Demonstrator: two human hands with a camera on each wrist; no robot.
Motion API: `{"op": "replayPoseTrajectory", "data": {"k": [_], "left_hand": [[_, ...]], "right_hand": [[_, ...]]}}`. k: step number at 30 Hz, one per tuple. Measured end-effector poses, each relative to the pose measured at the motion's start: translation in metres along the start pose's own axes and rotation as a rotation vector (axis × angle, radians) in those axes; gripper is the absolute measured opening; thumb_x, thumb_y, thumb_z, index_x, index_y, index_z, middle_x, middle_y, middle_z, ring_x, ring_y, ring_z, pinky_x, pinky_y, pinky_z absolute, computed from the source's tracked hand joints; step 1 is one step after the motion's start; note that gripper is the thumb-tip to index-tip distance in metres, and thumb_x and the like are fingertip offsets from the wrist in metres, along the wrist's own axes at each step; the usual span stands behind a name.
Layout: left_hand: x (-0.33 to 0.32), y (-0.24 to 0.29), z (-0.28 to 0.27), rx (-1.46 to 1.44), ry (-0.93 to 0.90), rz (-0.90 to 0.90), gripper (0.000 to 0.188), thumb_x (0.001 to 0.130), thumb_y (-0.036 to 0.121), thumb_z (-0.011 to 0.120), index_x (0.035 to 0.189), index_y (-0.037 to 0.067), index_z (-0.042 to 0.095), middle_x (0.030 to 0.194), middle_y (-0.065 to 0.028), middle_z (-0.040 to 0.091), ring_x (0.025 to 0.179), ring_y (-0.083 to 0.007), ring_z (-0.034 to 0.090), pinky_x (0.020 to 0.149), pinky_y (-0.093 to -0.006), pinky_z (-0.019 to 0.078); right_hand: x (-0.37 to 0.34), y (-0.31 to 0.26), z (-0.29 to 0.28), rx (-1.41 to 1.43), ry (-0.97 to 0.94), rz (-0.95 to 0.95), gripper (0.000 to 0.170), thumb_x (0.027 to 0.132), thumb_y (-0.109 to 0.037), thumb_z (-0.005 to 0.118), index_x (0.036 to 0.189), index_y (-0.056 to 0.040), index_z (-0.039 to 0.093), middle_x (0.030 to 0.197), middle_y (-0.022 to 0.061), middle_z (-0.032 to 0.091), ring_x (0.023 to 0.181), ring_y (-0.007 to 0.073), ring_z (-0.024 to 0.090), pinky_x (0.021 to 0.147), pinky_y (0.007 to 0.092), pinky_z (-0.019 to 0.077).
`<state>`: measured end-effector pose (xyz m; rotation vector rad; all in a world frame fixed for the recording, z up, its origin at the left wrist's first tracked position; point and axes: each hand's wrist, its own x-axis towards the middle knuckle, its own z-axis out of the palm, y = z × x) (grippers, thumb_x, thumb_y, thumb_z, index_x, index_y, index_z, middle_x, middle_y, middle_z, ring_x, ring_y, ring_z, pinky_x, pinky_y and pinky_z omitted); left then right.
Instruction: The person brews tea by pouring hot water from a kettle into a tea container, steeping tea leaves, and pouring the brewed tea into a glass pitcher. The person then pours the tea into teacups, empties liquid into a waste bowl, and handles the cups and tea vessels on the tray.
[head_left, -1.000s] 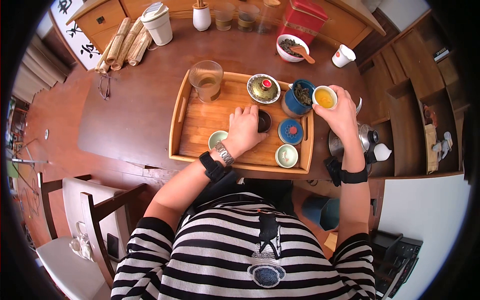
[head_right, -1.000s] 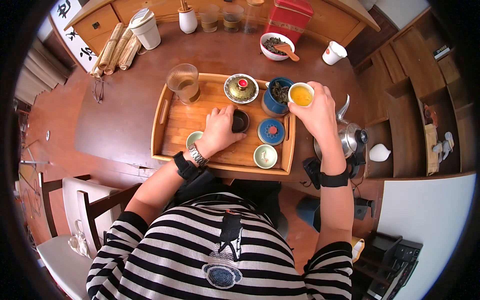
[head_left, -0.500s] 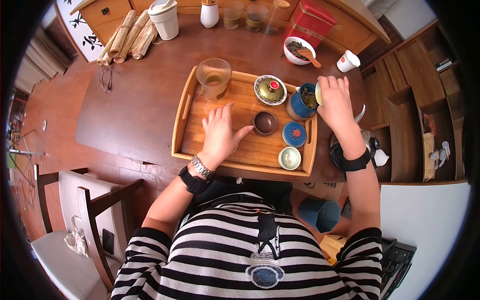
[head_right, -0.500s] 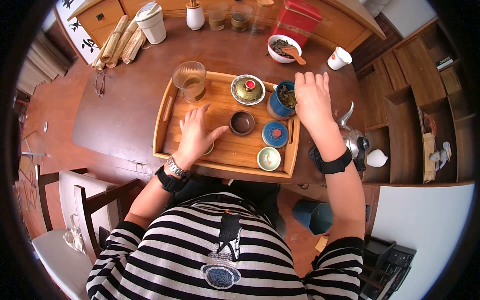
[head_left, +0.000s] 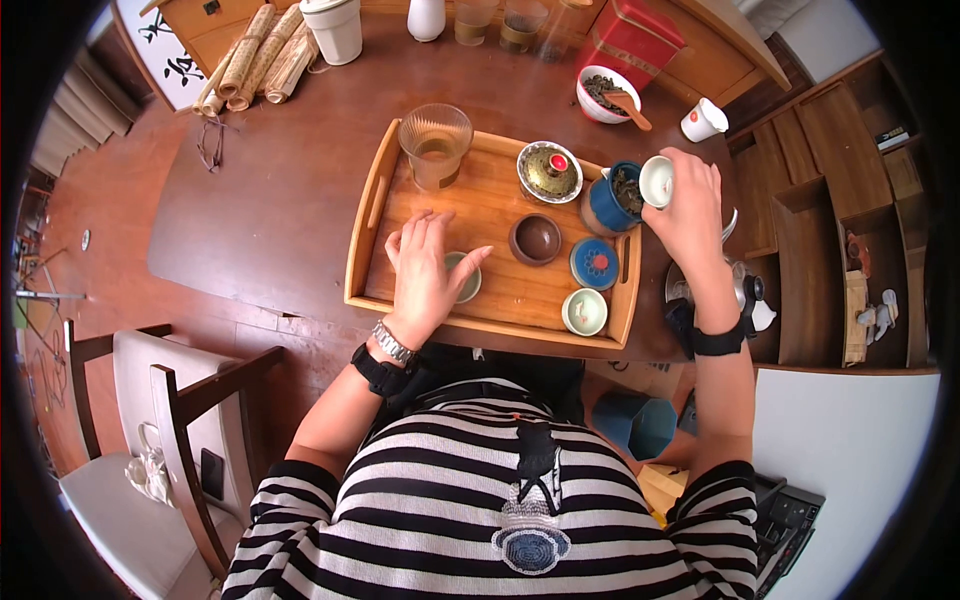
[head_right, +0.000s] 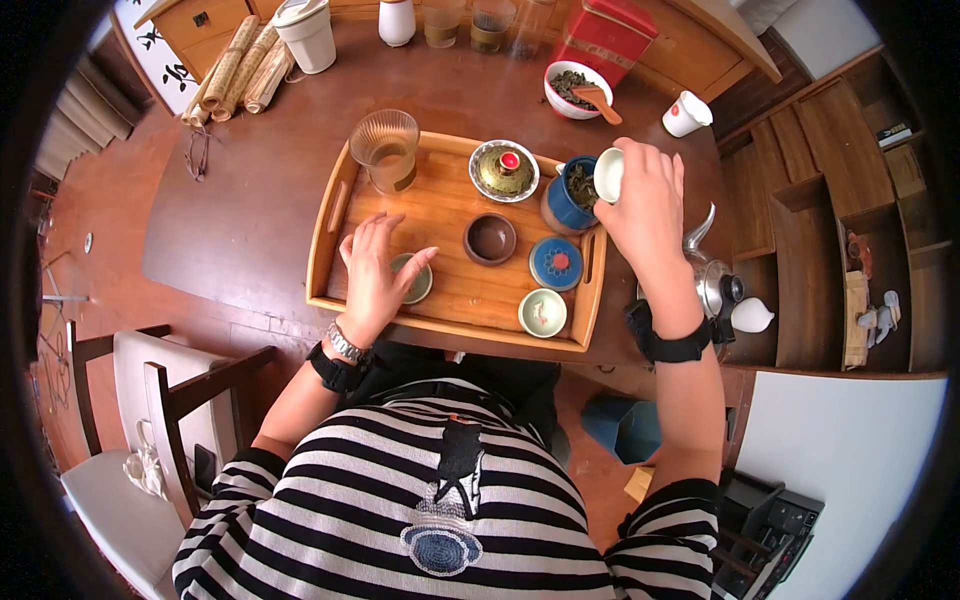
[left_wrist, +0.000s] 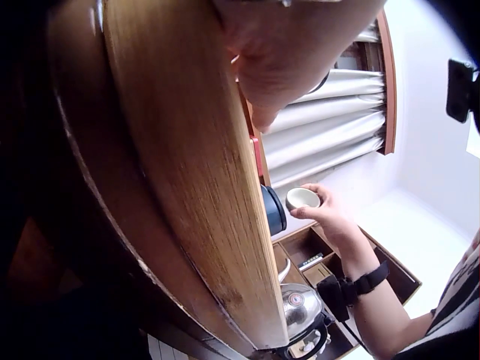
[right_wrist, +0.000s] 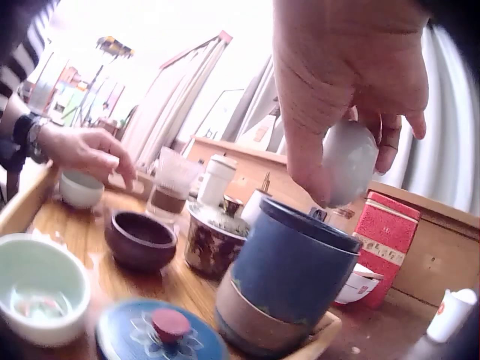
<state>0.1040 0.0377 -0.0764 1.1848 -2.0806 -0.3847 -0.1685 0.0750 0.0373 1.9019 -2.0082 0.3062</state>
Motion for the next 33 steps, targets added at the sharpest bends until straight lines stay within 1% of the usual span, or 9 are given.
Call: {"op": "replayPoseTrajectory", "data": {"k": [1,2,3,5,7,15,18,28,33], "left_hand": [[0.000,0.000,-0.001,-0.009,-0.007,-0.015,0.053,0.074,0.034,0.069,0.111,0.002,0.051,0.107,-0.0177,0.054,0.109,-0.0299,0.047,0.092,-0.0410,0.0297],[0.000,0.000,-0.001,-0.007,-0.014,-0.017,0.053,0.074,0.034,0.069,0.111,0.002,0.051,0.107,-0.0177,0.054,0.109,-0.0299,0.047,0.092,-0.0410,0.0297],[0.000,0.000,-0.001,-0.007,-0.010,-0.019,0.051,0.074,0.034,0.069,0.110,0.002,0.051,0.107,-0.0172,0.055,0.109,-0.0297,0.048,0.091,-0.0408,0.0299],[0.000,-0.001,0.000,-0.004,-0.011,-0.022,0.050,0.075,0.033,0.069,0.110,0.002,0.052,0.106,-0.0168,0.055,0.108,-0.0295,0.048,0.091,-0.0405,0.0301],[-0.001,-0.004,0.003,-0.027,0.013,-0.024,0.050,0.074,0.035,0.068,0.106,-0.001,0.053,0.102,-0.0176,0.056,0.106,-0.0305,0.048,0.090,-0.0427,0.0310],[-0.001,-0.002,0.002,-0.011,-0.017,-0.025,0.049,0.075,0.035,0.068,0.105,-0.001,0.054,0.101,-0.0182,0.057,0.105,-0.0304,0.049,0.090,-0.0419,0.0312],[-0.001,-0.003,0.003,-0.013,-0.022,-0.024,0.048,0.075,0.035,0.068,0.105,0.000,0.054,0.101,-0.0182,0.057,0.105,-0.0303,0.049,0.089,-0.0417,0.0311],[-0.001,-0.004,0.004,0.022,-0.057,-0.028,0.047,0.075,0.034,0.068,0.105,0.001,0.055,0.102,-0.0182,0.057,0.105,-0.0300,0.050,0.089,-0.0412,0.0308],[-0.001,-0.004,0.004,0.033,-0.078,-0.015,0.045,0.075,0.033,0.068,0.105,0.001,0.055,0.102,-0.0180,0.057,0.105,-0.0300,0.050,0.088,-0.0406,0.0307]], "right_hand": [[-0.004,-0.001,-0.002,0.209,0.033,0.117,0.055,0.056,-0.004,0.067,0.108,-0.0037,0.049,0.100,0.0130,0.054,0.098,0.0300,0.049,0.098,0.0417,0.0324],[-0.009,-0.006,-0.003,0.322,0.040,0.211,0.056,0.056,-0.009,0.071,0.107,-0.0027,0.048,0.099,0.0147,0.056,0.094,0.0306,0.053,0.090,0.0386,0.0396],[-0.016,-0.015,-0.004,0.326,0.033,0.215,0.056,0.056,-0.009,0.071,0.107,-0.0027,0.048,0.099,0.0147,0.056,0.094,0.0306,0.053,0.090,0.0386,0.0396],[-0.032,-0.036,-0.007,0.763,-0.081,0.380,0.056,0.060,-0.012,0.073,0.108,-0.0022,0.047,0.096,0.0167,0.057,0.089,0.0304,0.057,0.081,0.0380,0.0455],[-0.050,-0.060,0.000,0.825,-0.143,0.371,0.056,0.061,-0.015,0.074,0.108,-0.0017,0.047,0.094,0.0180,0.058,0.086,0.0302,0.059,0.076,0.0375,0.0477],[-0.093,-0.124,0.042,0.826,-0.201,0.230,0.056,0.061,-0.014,0.073,0.108,0.0002,0.046,0.099,0.0196,0.052,0.093,0.0351,0.053,0.081,0.0404,0.0446],[-0.097,-0.127,0.052,0.729,-0.140,0.146,0.054,0.060,-0.015,0.074,0.105,0.0004,0.048,0.095,0.0188,0.055,0.092,0.0341,0.052,0.082,0.0414,0.0421],[-0.101,-0.125,0.060,0.684,-0.173,0.197,0.057,0.060,-0.022,0.075,0.106,-0.0006,0.051,0.095,0.0165,0.056,0.093,0.0320,0.051,0.084,0.0415,0.0389],[-0.104,-0.120,0.052,0.662,-0.090,0.098,0.051,0.065,-0.023,0.075,0.104,0.0008,0.052,0.095,0.0164,0.057,0.093,0.0306,0.050,0.085,0.0399,0.0382]]}}
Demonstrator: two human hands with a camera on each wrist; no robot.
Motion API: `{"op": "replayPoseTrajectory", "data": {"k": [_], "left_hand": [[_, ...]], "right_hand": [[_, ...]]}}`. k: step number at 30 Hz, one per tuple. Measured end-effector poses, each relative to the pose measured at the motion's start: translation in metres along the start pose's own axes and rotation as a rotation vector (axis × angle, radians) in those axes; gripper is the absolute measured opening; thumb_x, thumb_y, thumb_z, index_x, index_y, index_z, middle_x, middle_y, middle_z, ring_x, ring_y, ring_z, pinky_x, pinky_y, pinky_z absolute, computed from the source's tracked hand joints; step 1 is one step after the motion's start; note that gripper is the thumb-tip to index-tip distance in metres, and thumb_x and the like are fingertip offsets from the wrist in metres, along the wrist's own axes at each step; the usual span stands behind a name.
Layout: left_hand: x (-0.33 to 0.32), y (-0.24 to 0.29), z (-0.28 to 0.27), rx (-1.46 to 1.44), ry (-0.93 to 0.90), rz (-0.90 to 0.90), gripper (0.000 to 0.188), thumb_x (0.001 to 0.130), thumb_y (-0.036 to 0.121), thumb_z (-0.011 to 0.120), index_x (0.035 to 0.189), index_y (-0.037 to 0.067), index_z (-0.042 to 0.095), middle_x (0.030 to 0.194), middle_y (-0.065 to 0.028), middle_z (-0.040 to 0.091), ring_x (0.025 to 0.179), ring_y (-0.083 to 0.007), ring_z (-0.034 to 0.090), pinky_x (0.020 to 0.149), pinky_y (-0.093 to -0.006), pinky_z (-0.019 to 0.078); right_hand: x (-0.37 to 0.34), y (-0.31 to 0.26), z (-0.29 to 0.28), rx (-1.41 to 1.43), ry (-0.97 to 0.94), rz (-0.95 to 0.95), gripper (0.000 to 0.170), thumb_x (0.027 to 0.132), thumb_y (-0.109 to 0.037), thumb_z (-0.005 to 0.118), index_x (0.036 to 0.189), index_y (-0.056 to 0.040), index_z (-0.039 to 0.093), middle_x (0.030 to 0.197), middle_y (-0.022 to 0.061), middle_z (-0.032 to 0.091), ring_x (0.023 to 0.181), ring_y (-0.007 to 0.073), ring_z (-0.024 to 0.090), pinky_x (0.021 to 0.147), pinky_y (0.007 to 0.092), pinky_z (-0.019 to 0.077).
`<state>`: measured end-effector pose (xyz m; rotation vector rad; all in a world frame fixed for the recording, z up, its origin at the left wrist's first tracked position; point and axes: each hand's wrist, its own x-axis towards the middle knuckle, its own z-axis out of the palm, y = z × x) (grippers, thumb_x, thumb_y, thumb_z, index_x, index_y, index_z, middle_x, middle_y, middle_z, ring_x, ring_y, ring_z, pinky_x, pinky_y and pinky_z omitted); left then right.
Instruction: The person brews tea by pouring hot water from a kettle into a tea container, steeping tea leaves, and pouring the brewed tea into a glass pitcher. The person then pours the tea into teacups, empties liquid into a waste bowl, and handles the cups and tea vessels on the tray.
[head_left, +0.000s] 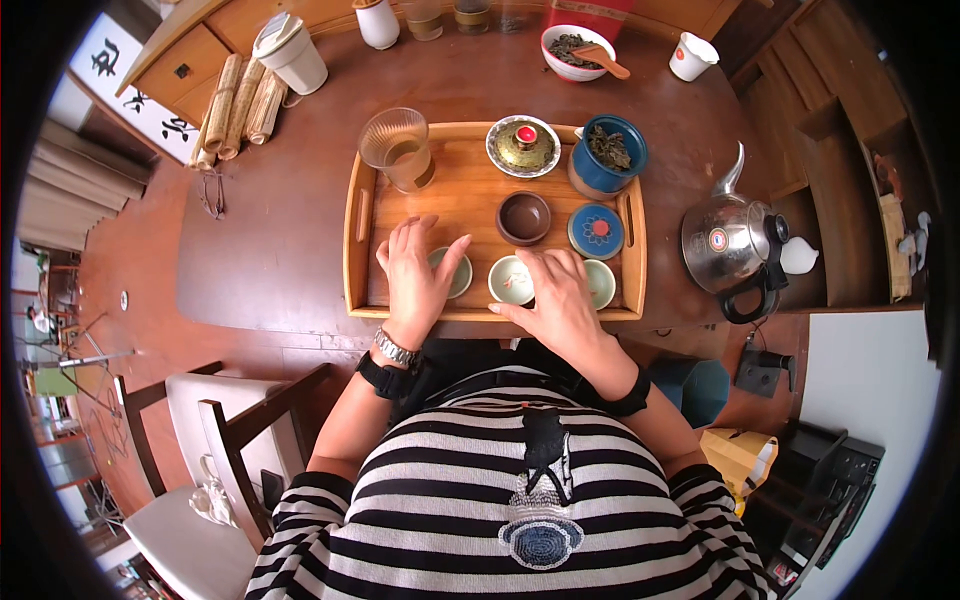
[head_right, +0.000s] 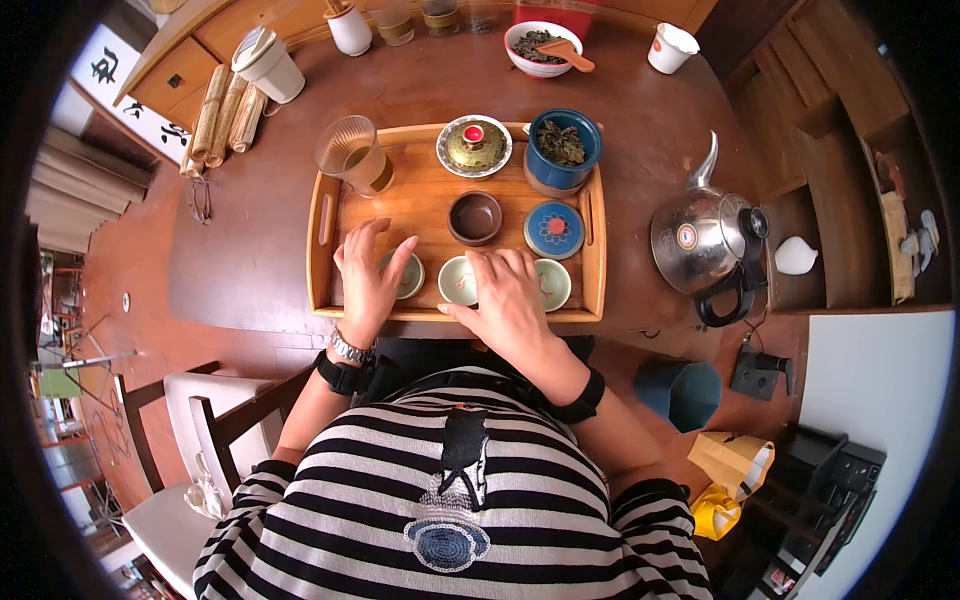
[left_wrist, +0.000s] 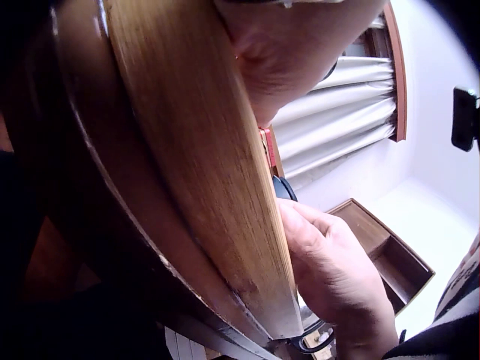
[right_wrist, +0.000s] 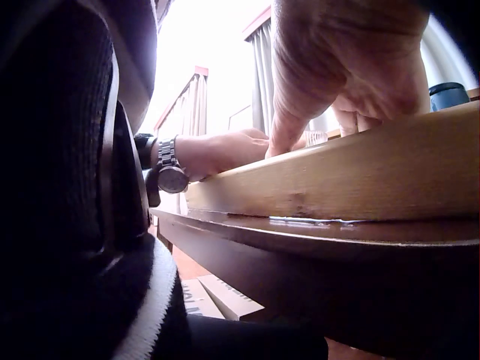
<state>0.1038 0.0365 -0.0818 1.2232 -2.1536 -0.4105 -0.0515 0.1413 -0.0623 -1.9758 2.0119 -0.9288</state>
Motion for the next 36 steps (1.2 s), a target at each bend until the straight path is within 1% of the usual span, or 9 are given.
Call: {"op": "replayPoseTrajectory", "data": {"k": [4,8,11,14,17,21,26,28,36], "left_hand": [[0.003,-0.001,0.000,0.012,-0.047,0.024,0.045,0.076,0.032,0.068,0.105,0.001,0.055,0.101,-0.0173,0.057,0.105,-0.0302,0.050,0.088,-0.0402,0.0309],[0.018,0.018,-0.005,0.009,-0.076,0.134,0.044,0.075,0.032,0.068,0.104,0.001,0.055,0.099,-0.0165,0.058,0.101,-0.0301,0.051,0.085,-0.0399,0.0337],[0.037,0.045,-0.001,-0.031,-0.312,0.251,0.041,0.073,0.028,0.070,0.102,0.001,0.056,0.096,-0.0173,0.058,0.092,-0.0335,0.054,0.081,-0.0404,0.0399],[0.053,0.073,0.016,-0.086,-0.407,0.348,0.039,0.072,0.025,0.070,0.100,0.001,0.057,0.091,-0.0178,0.058,0.090,-0.0332,0.054,0.078,-0.0397,0.0419],[0.064,0.093,0.042,-0.070,-0.538,0.415,0.033,0.071,0.021,0.069,0.095,0.001,0.058,0.085,-0.0166,0.058,0.085,-0.0325,0.054,0.075,-0.0387,0.0434],[0.067,0.111,0.062,0.074,-0.342,0.628,0.023,0.070,0.015,0.067,0.085,0.000,0.058,0.082,-0.0164,0.057,0.079,-0.0327,0.055,0.071,-0.0389,0.0450],[0.067,0.116,0.076,0.019,-0.492,0.588,0.021,0.071,0.012,0.065,0.085,0.000,0.056,0.083,-0.0186,0.059,0.077,-0.0354,0.057,0.069,-0.0410,0.0462],[0.068,0.117,0.078,-0.013,-0.668,0.446,0.020,0.072,0.011,0.063,0.085,-0.001,0.055,0.081,-0.0202,0.060,0.076,-0.0357,0.060,0.067,-0.0427,0.0473],[0.063,0.107,0.084,-0.082,-0.640,0.462,0.020,0.073,0.011,0.062,0.085,-0.002,0.054,0.079,-0.0193,0.062,0.075,-0.0343,0.061,0.066,-0.0405,0.0487]], "right_hand": [[-0.004,0.007,-0.010,0.082,0.126,-0.053,0.046,0.068,-0.022,0.073,0.102,0.0029,0.054,0.097,0.0147,0.058,0.092,0.0293,0.051,0.088,0.0410,0.0368],[-0.008,0.032,-0.027,0.015,0.421,0.071,0.024,0.072,-0.016,0.070,0.089,-0.0033,0.058,0.084,0.0106,0.060,0.082,0.0278,0.054,0.076,0.0383,0.0406],[-0.014,0.056,-0.028,-0.049,0.509,0.131,0.020,0.072,-0.014,0.069,0.085,-0.0045,0.058,0.077,0.0083,0.059,0.074,0.0265,0.054,0.072,0.0370,0.0404],[-0.018,0.063,-0.025,-0.043,0.574,0.185,0.016,0.073,-0.012,0.069,0.082,-0.0053,0.057,0.070,0.0062,0.057,0.068,0.0253,0.053,0.070,0.0361,0.0398],[-0.018,0.062,-0.022,-0.052,0.633,0.121,0.014,0.073,-0.010,0.068,0.081,-0.0058,0.057,0.065,0.0051,0.055,0.064,0.0234,0.052,0.069,0.0357,0.0396],[-0.020,0.065,-0.022,0.034,0.703,0.158,0.013,0.072,-0.008,0.067,0.081,-0.0060,0.057,0.064,0.0045,0.055,0.063,0.0230,0.052,0.068,0.0352,0.0399],[-0.021,0.065,-0.021,0.055,0.730,0.140,0.013,0.072,-0.007,0.067,0.080,-0.0062,0.056,0.063,0.0036,0.055,0.062,0.0229,0.052,0.068,0.0350,0.0401],[-0.021,0.064,-0.022,0.059,0.725,0.143,0.013,0.072,-0.007,0.067,0.080,-0.0062,0.056,0.063,0.0036,0.055,0.063,0.0230,0.052,0.068,0.0350,0.0401],[-0.021,0.063,-0.023,0.062,0.731,0.133,0.013,0.073,-0.006,0.066,0.080,-0.0059,0.056,0.063,0.0041,0.055,0.062,0.0238,0.052,0.067,0.0352,0.0401]]}}
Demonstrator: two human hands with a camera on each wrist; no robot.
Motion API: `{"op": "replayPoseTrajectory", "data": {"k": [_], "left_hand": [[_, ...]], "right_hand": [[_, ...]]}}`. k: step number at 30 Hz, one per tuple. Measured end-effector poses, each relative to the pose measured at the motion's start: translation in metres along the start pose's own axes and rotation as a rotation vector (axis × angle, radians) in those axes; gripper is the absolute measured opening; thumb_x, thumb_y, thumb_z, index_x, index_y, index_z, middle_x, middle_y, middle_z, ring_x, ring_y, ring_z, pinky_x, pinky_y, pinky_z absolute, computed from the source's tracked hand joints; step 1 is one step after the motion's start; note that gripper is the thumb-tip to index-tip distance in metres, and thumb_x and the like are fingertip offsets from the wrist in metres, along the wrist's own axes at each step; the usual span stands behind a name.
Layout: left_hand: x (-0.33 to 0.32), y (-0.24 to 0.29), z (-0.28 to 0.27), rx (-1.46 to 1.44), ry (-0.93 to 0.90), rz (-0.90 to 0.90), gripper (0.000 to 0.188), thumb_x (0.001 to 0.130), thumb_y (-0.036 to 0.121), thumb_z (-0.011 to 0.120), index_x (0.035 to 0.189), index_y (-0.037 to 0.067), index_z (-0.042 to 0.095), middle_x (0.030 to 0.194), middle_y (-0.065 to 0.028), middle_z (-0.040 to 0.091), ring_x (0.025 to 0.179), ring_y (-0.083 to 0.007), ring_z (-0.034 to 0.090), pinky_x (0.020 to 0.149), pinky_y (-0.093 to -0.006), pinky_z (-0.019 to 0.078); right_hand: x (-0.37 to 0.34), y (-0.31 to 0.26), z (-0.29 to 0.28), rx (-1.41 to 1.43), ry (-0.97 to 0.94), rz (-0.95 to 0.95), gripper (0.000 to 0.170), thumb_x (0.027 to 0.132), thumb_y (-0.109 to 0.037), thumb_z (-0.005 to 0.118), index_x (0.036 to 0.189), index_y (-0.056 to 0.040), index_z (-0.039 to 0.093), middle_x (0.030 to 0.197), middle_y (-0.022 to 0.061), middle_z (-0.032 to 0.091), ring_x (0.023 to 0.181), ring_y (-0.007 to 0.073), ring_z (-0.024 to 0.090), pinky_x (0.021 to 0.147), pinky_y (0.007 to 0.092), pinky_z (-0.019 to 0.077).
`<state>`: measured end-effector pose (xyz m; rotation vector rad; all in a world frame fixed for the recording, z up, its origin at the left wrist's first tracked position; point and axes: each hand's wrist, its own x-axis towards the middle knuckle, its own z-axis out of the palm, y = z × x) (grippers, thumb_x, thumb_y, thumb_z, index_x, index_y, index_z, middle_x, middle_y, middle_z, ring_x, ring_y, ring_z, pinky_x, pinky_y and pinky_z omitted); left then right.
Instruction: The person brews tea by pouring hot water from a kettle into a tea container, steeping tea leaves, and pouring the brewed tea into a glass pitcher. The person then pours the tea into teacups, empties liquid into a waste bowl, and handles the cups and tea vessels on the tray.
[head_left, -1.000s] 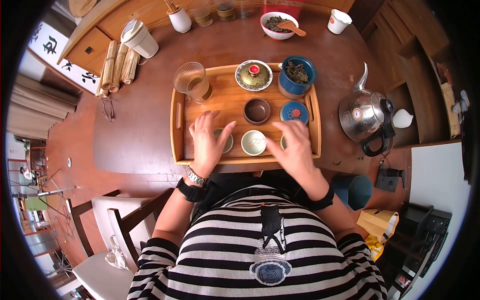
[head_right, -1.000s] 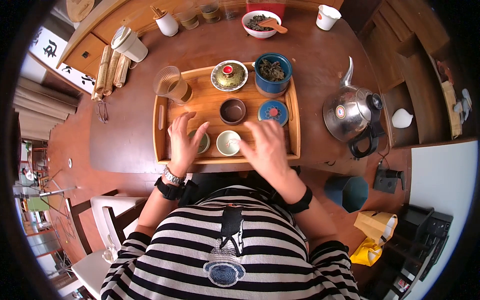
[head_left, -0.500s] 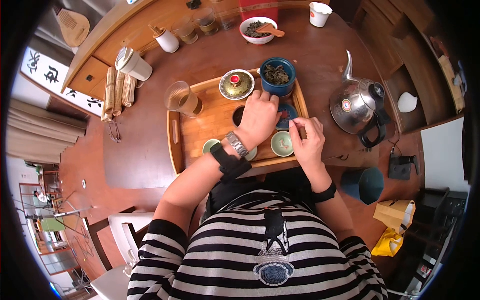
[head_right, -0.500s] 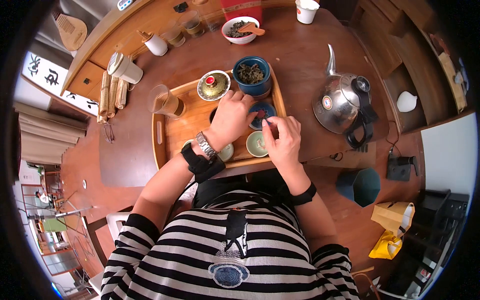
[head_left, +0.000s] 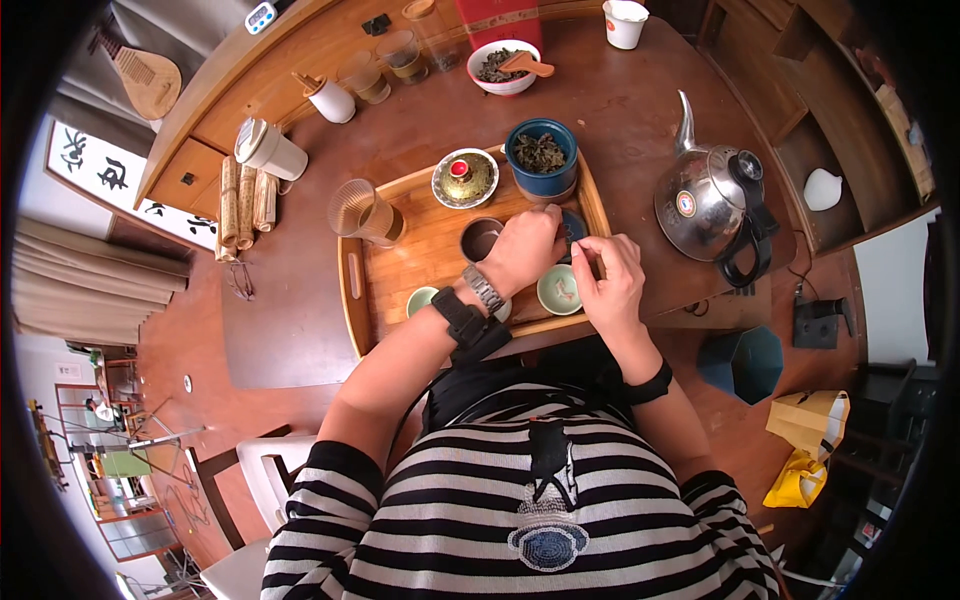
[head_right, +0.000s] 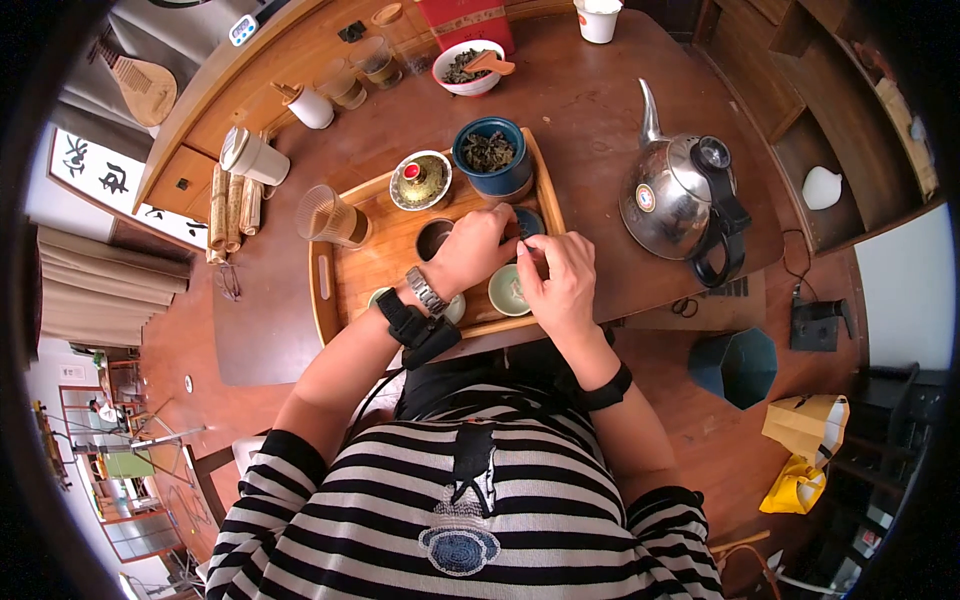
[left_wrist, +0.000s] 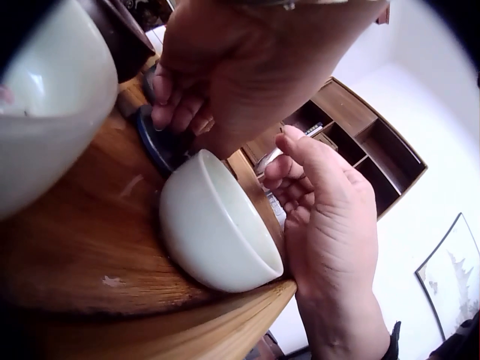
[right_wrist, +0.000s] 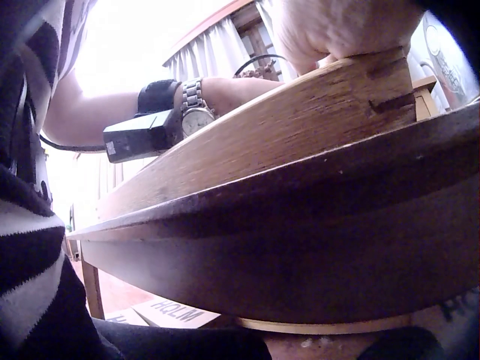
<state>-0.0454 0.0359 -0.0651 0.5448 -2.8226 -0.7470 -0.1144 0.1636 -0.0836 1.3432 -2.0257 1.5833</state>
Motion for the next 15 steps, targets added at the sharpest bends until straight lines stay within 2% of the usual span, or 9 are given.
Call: {"op": "replayPoseTrajectory", "data": {"k": [8,15], "left_hand": [[-0.004,0.001,-0.011,-0.017,0.026,-0.011,0.021,0.071,0.011,0.064,0.084,-0.002,0.055,0.077,-0.0180,0.062,0.072,-0.0320,0.062,0.064,-0.0376,0.0494],[-0.004,0.012,-0.037,-0.215,0.053,-0.023,0.016,0.069,0.009,0.064,0.077,-0.002,0.056,0.071,-0.0177,0.061,0.066,-0.0307,0.062,0.060,-0.0357,0.0492]], "right_hand": [[0.000,-0.001,-0.002,0.059,0.061,-0.011,0.013,0.072,-0.002,0.065,0.080,-0.0044,0.056,0.064,0.0055,0.056,0.062,0.0239,0.053,0.067,0.0340,0.0404],[0.000,-0.001,-0.004,0.090,0.104,-0.040,0.013,0.072,-0.001,0.065,0.079,-0.0043,0.055,0.063,0.0049,0.055,0.061,0.0229,0.052,0.065,0.0329,0.0406]]}}
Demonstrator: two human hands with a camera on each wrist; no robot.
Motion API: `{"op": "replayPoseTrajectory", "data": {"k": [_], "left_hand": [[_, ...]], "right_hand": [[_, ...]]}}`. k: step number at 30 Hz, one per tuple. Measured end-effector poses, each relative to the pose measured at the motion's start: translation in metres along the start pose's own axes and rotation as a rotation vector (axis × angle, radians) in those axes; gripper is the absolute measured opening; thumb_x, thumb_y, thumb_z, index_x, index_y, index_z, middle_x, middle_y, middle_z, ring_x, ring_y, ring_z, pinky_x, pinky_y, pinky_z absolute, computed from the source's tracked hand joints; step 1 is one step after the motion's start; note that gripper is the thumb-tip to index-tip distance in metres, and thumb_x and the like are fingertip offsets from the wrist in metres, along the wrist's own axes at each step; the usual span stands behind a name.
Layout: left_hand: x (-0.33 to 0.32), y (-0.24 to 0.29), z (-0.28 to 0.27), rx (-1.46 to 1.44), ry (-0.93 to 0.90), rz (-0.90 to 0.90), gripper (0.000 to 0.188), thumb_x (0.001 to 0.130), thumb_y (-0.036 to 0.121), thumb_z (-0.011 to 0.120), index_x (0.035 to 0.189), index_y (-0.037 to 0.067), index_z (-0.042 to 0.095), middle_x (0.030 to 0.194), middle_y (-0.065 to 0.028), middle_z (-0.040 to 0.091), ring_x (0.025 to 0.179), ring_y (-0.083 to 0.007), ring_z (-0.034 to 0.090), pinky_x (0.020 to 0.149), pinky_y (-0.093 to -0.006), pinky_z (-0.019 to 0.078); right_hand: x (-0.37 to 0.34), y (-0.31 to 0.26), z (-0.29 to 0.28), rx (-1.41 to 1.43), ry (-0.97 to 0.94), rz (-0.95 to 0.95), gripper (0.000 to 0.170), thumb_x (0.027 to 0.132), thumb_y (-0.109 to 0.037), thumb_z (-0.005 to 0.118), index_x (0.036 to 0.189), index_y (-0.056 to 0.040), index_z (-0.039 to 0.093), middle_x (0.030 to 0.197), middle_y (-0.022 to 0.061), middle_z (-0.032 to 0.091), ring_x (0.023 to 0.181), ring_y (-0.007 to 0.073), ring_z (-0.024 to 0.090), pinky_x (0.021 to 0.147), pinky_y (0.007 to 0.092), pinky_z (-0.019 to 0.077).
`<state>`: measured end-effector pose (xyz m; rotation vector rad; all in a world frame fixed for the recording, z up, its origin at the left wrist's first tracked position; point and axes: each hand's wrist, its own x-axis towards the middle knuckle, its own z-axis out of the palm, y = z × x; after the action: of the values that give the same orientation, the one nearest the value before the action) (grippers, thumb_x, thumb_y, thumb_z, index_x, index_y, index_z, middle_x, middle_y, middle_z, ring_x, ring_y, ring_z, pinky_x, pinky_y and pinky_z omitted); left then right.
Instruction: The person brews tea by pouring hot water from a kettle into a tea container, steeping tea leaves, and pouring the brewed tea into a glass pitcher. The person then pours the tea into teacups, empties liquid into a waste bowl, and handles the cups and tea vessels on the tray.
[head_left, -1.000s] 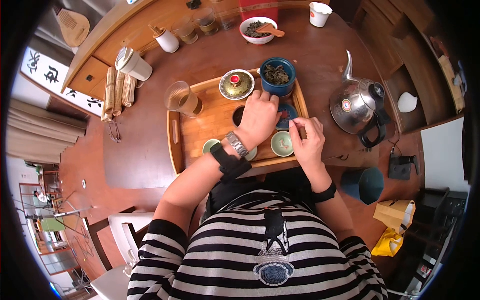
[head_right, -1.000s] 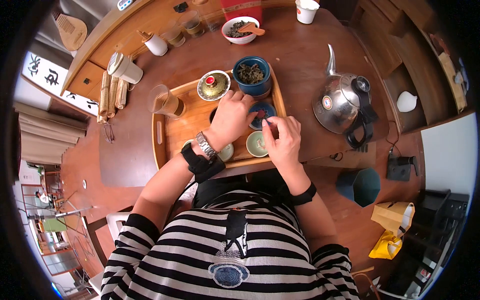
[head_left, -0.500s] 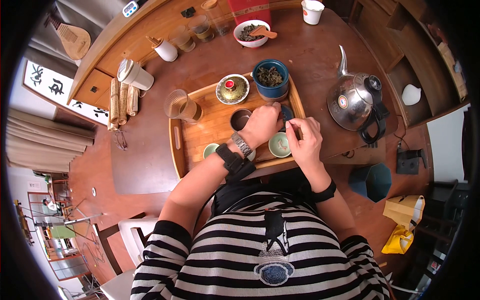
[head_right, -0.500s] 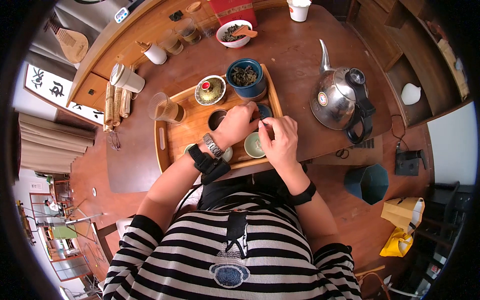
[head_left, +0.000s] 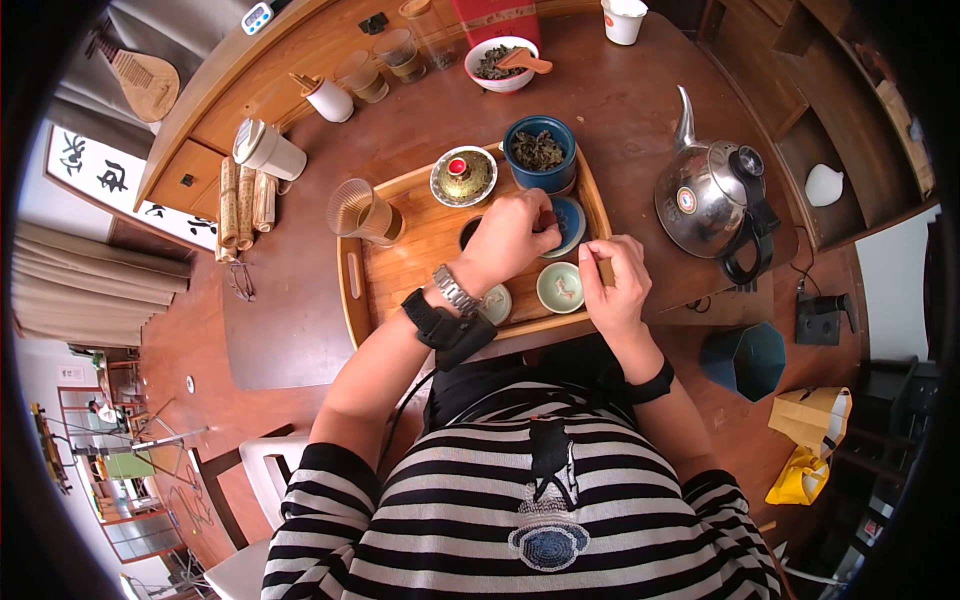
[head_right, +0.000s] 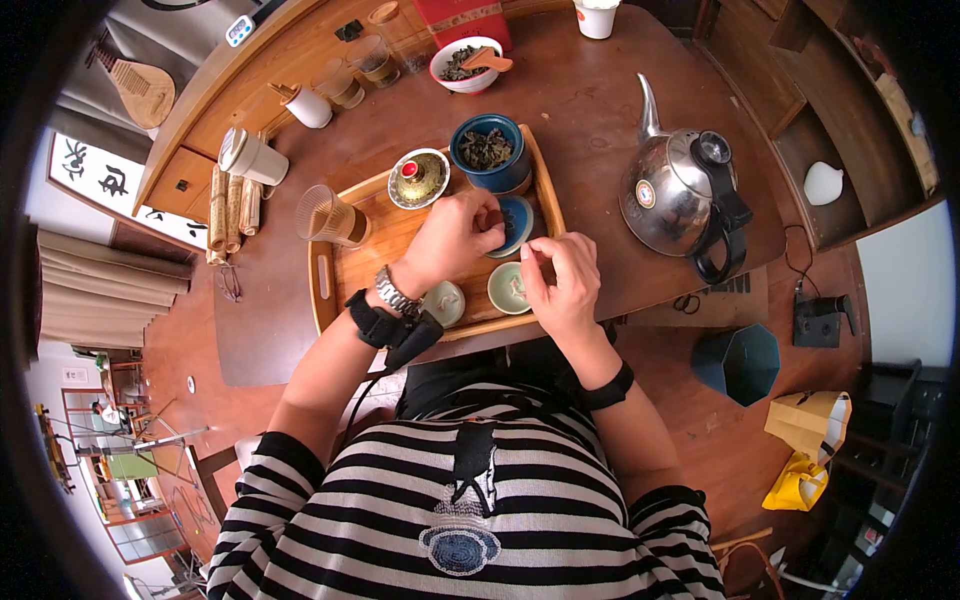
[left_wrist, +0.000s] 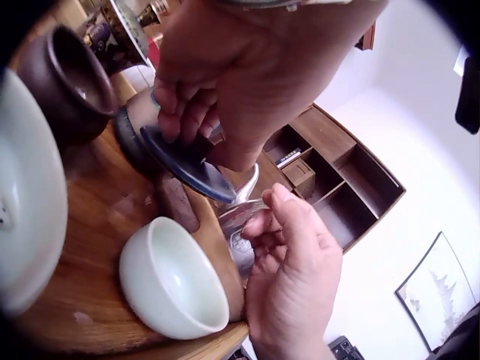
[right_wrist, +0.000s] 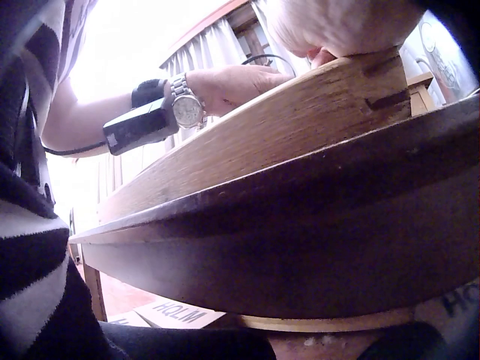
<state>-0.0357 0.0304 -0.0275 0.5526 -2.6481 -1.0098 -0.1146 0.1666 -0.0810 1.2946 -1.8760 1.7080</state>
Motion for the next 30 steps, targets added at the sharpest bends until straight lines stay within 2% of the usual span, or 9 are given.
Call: {"op": "replayPoseTrajectory", "data": {"k": [7,9,13,14,17,22,30], "left_hand": [[0.012,0.027,-0.035,-0.092,0.061,-0.038,0.017,0.065,0.009,0.066,0.074,-0.003,0.059,0.061,-0.0132,0.059,0.056,-0.0215,0.060,0.055,-0.0305,0.0474],[0.026,0.031,-0.046,-0.024,0.062,-0.003,0.015,0.071,0.009,0.064,0.077,-0.003,0.060,0.059,-0.0039,0.054,0.055,-0.0081,0.050,0.052,-0.0239,0.0426],[0.044,0.033,-0.056,-0.177,-0.012,-0.064,0.019,0.070,0.012,0.065,0.078,-0.004,0.061,0.059,-0.0057,0.056,0.057,-0.0079,0.052,0.053,-0.0244,0.0439],[0.047,0.036,-0.059,-0.089,0.022,-0.107,0.028,0.066,0.018,0.069,0.078,-0.007,0.063,0.066,-0.0163,0.063,0.063,-0.0216,0.063,0.060,-0.0302,0.0499],[0.061,0.029,-0.061,0.062,0.108,-0.068,0.028,0.066,0.018,0.069,0.079,-0.007,0.063,0.069,-0.0177,0.063,0.066,-0.0236,0.064,0.063,-0.0316,0.0502],[0.075,0.013,-0.054,0.122,0.088,-0.098,0.030,0.065,0.019,0.070,0.078,-0.006,0.063,0.072,-0.0195,0.063,0.070,-0.0264,0.065,0.066,-0.0336,0.0510],[0.075,0.009,-0.042,0.234,0.125,-0.030,0.024,0.063,0.018,0.069,0.074,-0.002,0.063,0.070,-0.0196,0.063,0.069,-0.0315,0.064,0.068,-0.0362,0.0513]], "right_hand": [[0.001,-0.003,-0.002,0.049,-0.020,-0.052,0.013,0.072,-0.003,0.067,0.078,-0.0055,0.055,0.060,0.0033,0.053,0.057,0.0208,0.051,0.063,0.0320,0.0402],[0.001,-0.003,-0.002,0.043,-0.043,-0.060,0.014,0.071,-0.003,0.068,0.078,-0.0057,0.055,0.060,0.0031,0.053,0.057,0.0204,0.050,0.062,0.0318,0.0401],[0.000,-0.002,-0.001,0.034,-0.053,-0.036,0.015,0.071,-0.005,0.068,0.078,-0.0059,0.056,0.058,0.0027,0.052,0.056,0.0203,0.050,0.062,0.0320,0.0400],[0.000,-0.002,-0.002,0.036,-0.059,-0.032,0.015,0.071,-0.005,0.069,0.078,-0.0059,0.056,0.058,0.0027,0.051,0.055,0.0203,0.050,0.062,0.0321,0.0401],[0.000,-0.001,-0.001,0.038,-0.071,-0.052,0.016,0.071,-0.005,0.069,0.078,-0.0060,0.055,0.058,0.0028,0.051,0.055,0.0204,0.050,0.063,0.0322,0.0403],[0.000,-0.001,-0.001,0.032,-0.078,-0.041,0.017,0.070,-0.005,0.069,0.079,-0.0063,0.055,0.058,0.0027,0.051,0.055,0.0204,0.050,0.063,0.0324,0.0406],[0.001,-0.002,-0.001,0.037,-0.083,-0.041,0.017,0.070,-0.005,0.069,0.078,-0.0065,0.054,0.058,0.0026,0.050,0.054,0.0202,0.049,0.063,0.0325,0.0406]]}}
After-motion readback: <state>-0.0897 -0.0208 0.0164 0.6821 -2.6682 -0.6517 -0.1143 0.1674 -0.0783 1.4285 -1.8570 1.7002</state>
